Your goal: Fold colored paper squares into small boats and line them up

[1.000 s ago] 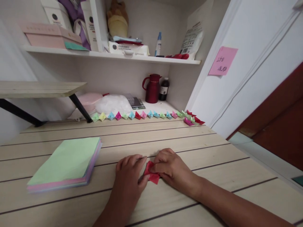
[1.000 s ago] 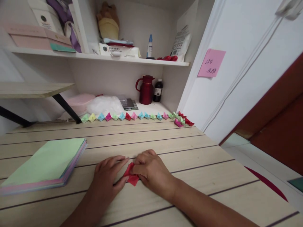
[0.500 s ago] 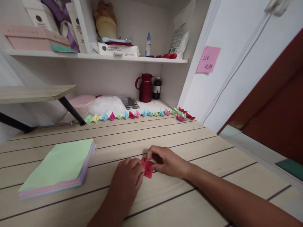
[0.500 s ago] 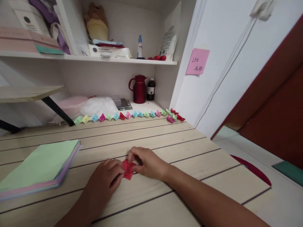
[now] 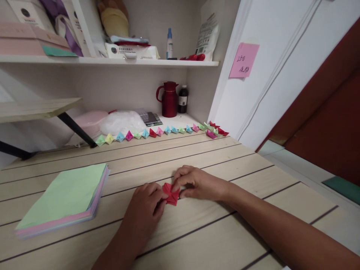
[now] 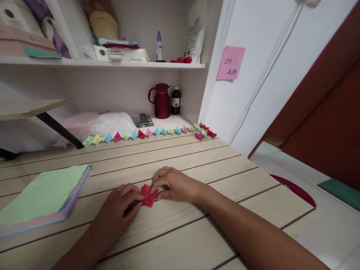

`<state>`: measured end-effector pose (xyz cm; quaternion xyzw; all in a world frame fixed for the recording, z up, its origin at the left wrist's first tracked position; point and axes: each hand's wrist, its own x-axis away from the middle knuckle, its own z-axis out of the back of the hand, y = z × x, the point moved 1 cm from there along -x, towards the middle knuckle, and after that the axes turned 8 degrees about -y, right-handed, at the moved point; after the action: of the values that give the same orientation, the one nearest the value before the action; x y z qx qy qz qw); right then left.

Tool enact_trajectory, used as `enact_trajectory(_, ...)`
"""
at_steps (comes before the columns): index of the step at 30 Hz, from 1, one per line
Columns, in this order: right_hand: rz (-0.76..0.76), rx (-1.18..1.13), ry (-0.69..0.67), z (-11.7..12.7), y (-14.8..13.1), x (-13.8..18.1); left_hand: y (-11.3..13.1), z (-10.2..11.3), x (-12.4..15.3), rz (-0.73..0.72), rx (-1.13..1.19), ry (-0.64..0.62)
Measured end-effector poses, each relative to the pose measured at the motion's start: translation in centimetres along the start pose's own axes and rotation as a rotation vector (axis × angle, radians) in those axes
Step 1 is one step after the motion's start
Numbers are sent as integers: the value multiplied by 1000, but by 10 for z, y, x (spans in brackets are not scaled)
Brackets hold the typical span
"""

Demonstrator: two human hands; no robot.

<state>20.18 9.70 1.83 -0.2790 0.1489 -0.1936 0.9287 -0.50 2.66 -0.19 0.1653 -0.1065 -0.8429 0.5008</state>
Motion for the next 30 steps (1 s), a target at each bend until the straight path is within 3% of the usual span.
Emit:
enact_trajectory(6,-31,-7,5,1,3,0,-1,0,-1,22,21,-22)
enact_trajectory(12,-8,22,-7,-3,9,-2,0,0,-3,168,67,-71)
enact_trajectory(22,-73,33,68,-12,10,-7,3,1,-4,227,63,-25)
enact_trajectory(26,-34,70,135,-18,9,-11,3,2,-3,209,41,-31)
enact_trajectory(30,7,152,93,-22,6,-14,1,2,1,215,32,26)
